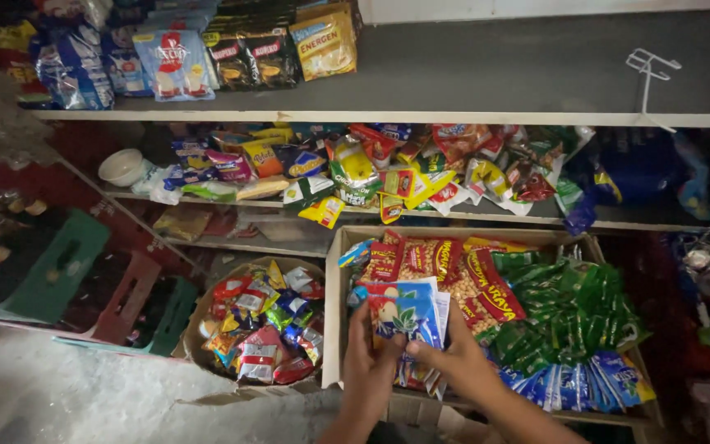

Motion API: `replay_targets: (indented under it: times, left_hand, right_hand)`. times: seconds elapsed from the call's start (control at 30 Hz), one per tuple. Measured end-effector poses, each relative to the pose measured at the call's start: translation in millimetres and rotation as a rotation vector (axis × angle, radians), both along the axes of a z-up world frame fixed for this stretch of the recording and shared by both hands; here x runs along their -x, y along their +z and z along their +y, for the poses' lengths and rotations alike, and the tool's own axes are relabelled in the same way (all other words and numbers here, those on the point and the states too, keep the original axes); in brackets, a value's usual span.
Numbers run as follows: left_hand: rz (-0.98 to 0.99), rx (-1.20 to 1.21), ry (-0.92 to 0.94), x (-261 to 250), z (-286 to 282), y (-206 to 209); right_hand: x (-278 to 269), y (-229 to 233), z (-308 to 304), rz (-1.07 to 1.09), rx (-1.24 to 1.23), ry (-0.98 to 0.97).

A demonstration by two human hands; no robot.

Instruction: Organizing and stocking sachets of drink mix and snack bags on grocery store shelves.

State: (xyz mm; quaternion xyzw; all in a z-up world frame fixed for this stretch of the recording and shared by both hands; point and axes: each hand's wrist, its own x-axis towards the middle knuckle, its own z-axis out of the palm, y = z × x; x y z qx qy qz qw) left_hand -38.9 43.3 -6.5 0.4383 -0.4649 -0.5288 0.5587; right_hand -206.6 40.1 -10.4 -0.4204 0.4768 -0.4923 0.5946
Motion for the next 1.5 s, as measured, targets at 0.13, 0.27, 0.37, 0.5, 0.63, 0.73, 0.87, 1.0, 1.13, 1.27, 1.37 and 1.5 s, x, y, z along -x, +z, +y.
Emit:
replay_targets:
  times: [0.13,0.27,0.37,0.5,0.63,0.73,0.87,1.0,1.13,1.27,1.37,1.5]
  left_hand:
    - [-0.33,0.012,-0.003,-1.7,5.0,21.5]
    - [-0.516,0.297,-0.082,-13.4,-11.4,29.9]
    - [-0.366,0.181,-0.194,-32.6,-35.4,37.1]
    - [-0.009,0.079,-0.249,-71.7,-91.5,31.6]
    - [-0.001,0.099,-0.227,-126.9,-149.9,32.5]
    - [0.055,0.124,-0.163,-166.3,-197.4,35.0]
    - [-0.033,0.179,-0.131,-213.2,-255.7,57.1]
    - [-0.08,0.39,-0.103,-252.4,-326.6,68.3]
    - [-0.139,0.247,-0.047,-269.9,-366.7,110.2]
    - [-0.517,0.479,0.147,-285.1,-420.7,116.4]
    - [-0.574,0.431,0.179,-288.1,-439.6,136.2]
    - [-0.512,0.418,0.185,-290.9,-468.7,137.1]
  right_hand:
    - [5.1,4.8,-0.9,0.179,0.248,0.1]
    - [-2.9,14.0,-12.7,0.147,0.198,0.051]
    - [-12.9,14.7,-30.5,0.144,0.216,0.023]
    - [-40.3,15.9,-74.5,0.212,0.307,0.052]
    - [-81.2,44.7,-133.0,0.284,0.334,0.116]
    - [-109.0,65.6,-178.8,0.441,0.468,0.204]
    - [-152.1,95.1,-238.0,0.614,0.399,0.25]
    - [-199.1,128.1,-292.3,0.702,0.572,0.082]
    - [-233.7,144.8,-340.4,0.546,0.544,0.066]
    - [-253.5,155.4,-387.1,0.625,0.542,-0.069]
    - [-267.5,161.8,-410.8,0.571,0.483,-0.091]
    - [-274.8,136.6,-453.1,0.671,0.684,-0.192]
